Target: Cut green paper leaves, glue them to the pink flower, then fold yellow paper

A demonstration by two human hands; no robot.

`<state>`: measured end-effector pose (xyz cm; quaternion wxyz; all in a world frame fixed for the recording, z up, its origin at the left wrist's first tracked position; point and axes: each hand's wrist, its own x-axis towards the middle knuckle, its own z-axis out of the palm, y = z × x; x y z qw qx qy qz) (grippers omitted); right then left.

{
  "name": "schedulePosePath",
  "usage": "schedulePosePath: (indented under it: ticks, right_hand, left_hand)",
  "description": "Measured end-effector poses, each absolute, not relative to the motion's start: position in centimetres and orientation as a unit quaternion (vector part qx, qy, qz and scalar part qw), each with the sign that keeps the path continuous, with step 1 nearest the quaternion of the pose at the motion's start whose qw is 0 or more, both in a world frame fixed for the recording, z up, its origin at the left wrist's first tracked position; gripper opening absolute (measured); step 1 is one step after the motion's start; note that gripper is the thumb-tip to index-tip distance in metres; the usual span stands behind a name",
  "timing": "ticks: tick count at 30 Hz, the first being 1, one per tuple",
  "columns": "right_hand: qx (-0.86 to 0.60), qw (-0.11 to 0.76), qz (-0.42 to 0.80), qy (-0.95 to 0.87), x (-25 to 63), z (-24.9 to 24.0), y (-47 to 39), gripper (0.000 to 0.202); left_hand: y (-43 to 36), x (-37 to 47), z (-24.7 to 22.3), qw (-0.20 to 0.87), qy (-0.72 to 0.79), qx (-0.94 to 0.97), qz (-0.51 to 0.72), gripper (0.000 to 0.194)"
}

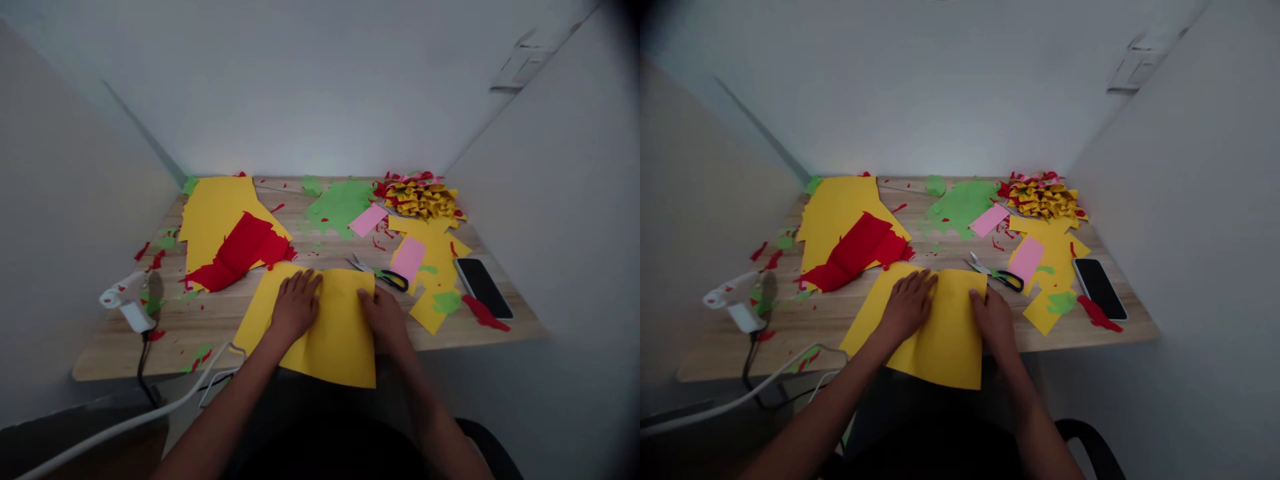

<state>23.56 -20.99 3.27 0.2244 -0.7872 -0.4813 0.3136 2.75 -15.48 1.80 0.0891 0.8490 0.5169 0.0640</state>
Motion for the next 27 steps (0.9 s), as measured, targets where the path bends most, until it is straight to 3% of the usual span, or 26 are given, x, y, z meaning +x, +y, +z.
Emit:
schedulePosePath:
  ticks: [4, 27]
  right_hand:
    - [-0.829, 0.135, 0.264, -0.474, 24.6, 3.0, -20.6, 0.044]
    - [-0.837, 0.072, 0.256, -0.479, 24.8, 4.0, -20.6, 0.041]
  left_hand:
    - [-15.1, 3.0, 1.3, 0.041, 0.540, 0.837, 0.075, 0.050]
    - [-15.2, 3.9, 1.5, 0.030, 0.581, 0.808, 0.093, 0.048]
